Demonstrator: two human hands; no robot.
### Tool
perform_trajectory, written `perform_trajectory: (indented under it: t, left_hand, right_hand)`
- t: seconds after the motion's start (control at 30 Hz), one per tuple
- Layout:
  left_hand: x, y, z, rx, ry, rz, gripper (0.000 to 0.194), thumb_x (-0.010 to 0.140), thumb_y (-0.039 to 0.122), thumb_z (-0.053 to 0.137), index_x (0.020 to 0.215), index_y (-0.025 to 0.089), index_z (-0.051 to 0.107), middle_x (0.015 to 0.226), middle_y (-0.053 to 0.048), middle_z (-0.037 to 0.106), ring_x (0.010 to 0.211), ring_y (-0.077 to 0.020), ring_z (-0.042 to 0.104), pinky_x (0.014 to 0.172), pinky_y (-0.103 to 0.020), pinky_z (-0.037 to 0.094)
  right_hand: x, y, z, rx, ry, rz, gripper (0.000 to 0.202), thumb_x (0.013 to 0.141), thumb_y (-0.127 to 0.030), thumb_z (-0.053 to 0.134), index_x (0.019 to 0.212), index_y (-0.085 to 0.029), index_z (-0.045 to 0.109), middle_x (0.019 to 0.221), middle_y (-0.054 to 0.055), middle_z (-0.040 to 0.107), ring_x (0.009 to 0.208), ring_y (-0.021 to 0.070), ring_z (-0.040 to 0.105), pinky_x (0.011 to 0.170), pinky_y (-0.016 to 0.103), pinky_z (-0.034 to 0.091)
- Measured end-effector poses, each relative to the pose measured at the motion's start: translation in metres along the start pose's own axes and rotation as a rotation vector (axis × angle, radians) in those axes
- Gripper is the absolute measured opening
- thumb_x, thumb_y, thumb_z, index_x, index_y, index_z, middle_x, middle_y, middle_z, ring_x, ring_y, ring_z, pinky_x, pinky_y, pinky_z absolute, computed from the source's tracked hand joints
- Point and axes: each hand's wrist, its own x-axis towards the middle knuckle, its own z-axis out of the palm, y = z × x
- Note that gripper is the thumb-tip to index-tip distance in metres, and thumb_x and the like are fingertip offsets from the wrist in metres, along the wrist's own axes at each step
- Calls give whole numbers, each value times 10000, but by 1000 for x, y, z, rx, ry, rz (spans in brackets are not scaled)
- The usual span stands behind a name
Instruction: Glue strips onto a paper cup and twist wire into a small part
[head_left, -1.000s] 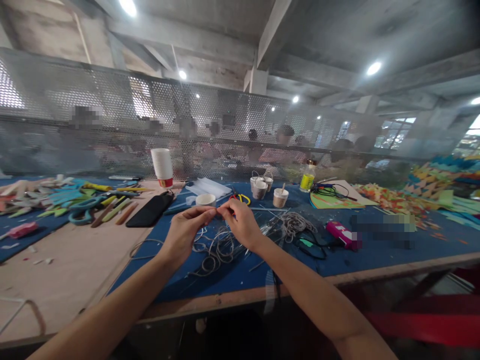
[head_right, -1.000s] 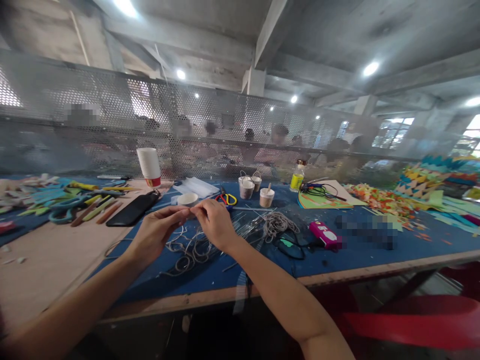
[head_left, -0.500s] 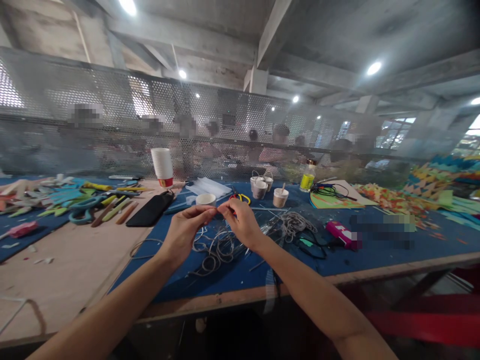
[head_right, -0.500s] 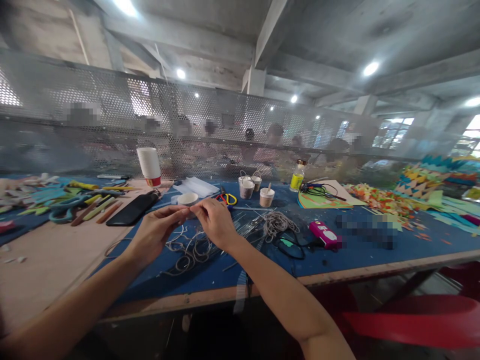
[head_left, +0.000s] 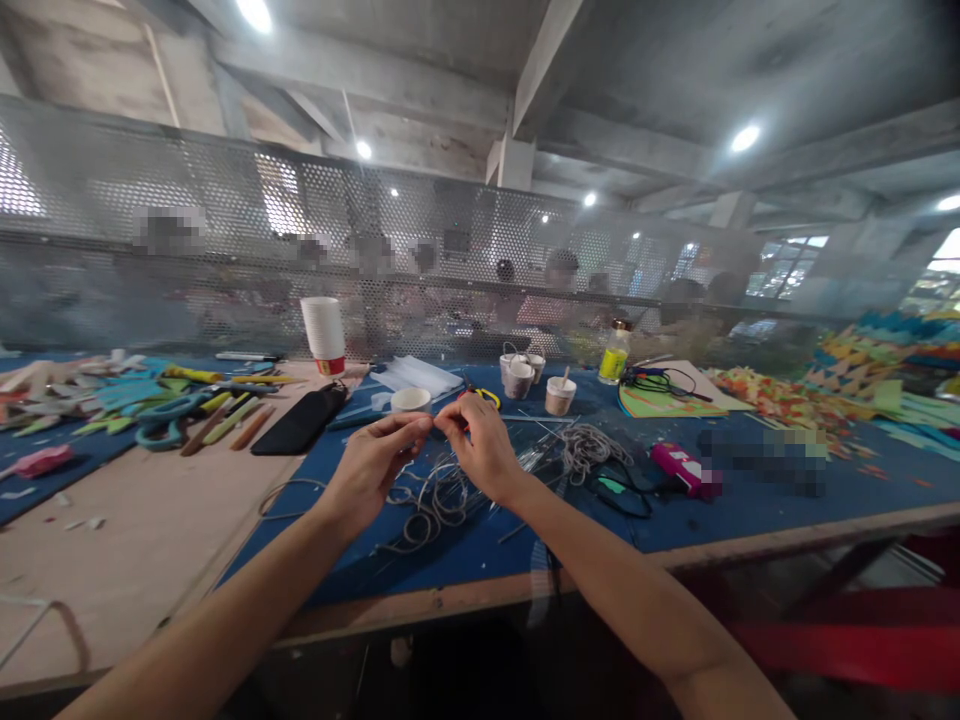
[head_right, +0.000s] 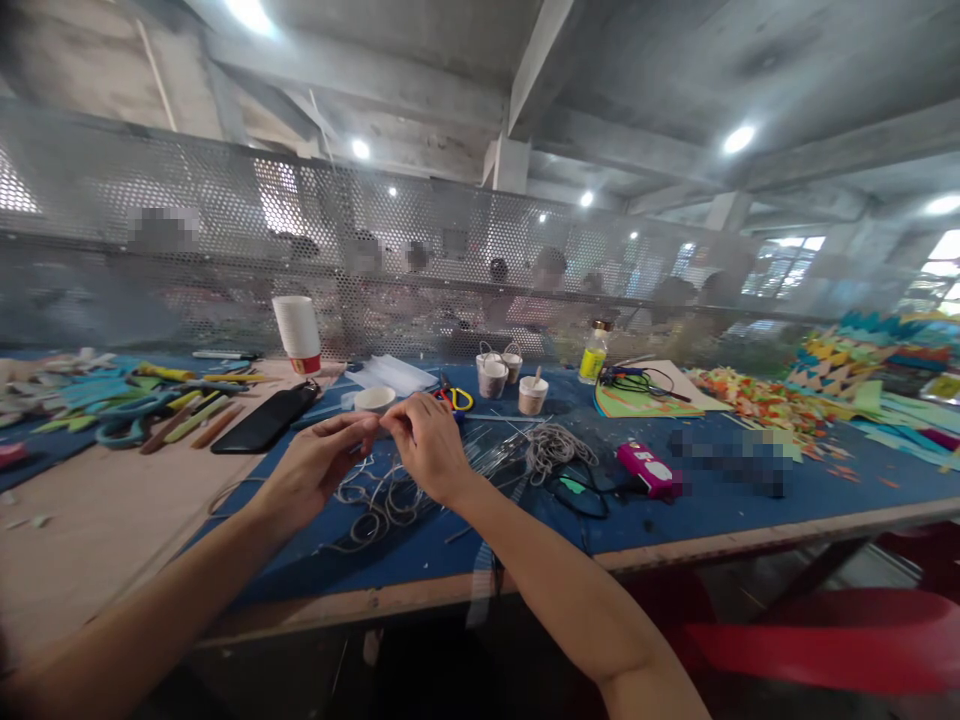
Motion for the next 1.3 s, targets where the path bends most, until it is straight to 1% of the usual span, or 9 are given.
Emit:
perform_trajectory:
  t: [0.1,0.2,0.33,0.47,0.6,0.77,1.0,1.2,1.3]
  left_hand:
    - [-1,0,0,-48,-24,-28,245,625,259,861,816,142,762,733,-5,637,653,-87,529,629,-185,452]
    - [-2,1,0,-71,-29,-47,239,633,258,854,825,148,765,770,-7,655,661,-86,542,639,-190,455]
    - [-4,3,1,-21,-13,6,242,615,249,862,815,148,769,766,-9,680,650,-86,549,646,-196,447]
    - [-4,4,2,23,-2,33,252,603,250,867,814,150,771,743,-13,695,658,-97,562,645,-202,439]
    - [-6,4,3,51,9,51,257,610,272,862,818,152,772,745,-13,699,657,-102,556,633,-205,432]
    - [-6,4,3,46,2,43,248,640,270,847,839,148,765,757,-7,680,674,-96,552,652,-196,436]
    - [-4,2,1,-50,-4,-17,237,614,254,858,805,151,762,786,-8,683,654,-90,556,654,-208,456]
    - [-5,3,3,-67,-12,-36,245,608,261,857,812,159,769,797,-15,697,646,-98,577,664,-228,469]
    - [-6,4,3,-47,-6,-17,249,603,264,863,805,154,768,786,-15,694,646,-96,569,653,-218,461]
  right_hand:
    - [0,0,0,-2,2,2,146,974,-300,496,893,-202,567,868,43,623,903,182,569,864,326,417]
    - [0,-2,-1,4,1,15,128,966,-296,509,905,-203,572,885,47,627,916,185,573,867,329,420]
    - [1,-5,-4,56,-30,55,156,976,-317,483,940,-201,581,914,48,647,910,175,589,857,315,427]
    - [2,-6,-4,81,-79,82,213,989,-328,457,894,-196,595,900,39,666,876,163,603,804,291,428]
    - [1,-5,-1,59,-41,72,181,981,-316,477,896,-197,583,897,41,652,896,171,591,819,297,423]
    - [0,-5,-1,26,-7,26,144,974,-291,490,894,-201,569,865,43,624,895,180,574,847,317,421]
    - [0,-5,-1,-13,11,-12,151,980,-299,478,896,-208,564,861,44,618,894,187,562,876,342,410]
    - [-1,-5,0,-12,22,-4,100,966,-271,498,932,-212,571,907,52,633,936,194,569,911,358,408]
    - [0,-7,-2,13,12,26,104,961,-288,508,949,-209,574,925,50,642,940,190,579,903,348,412]
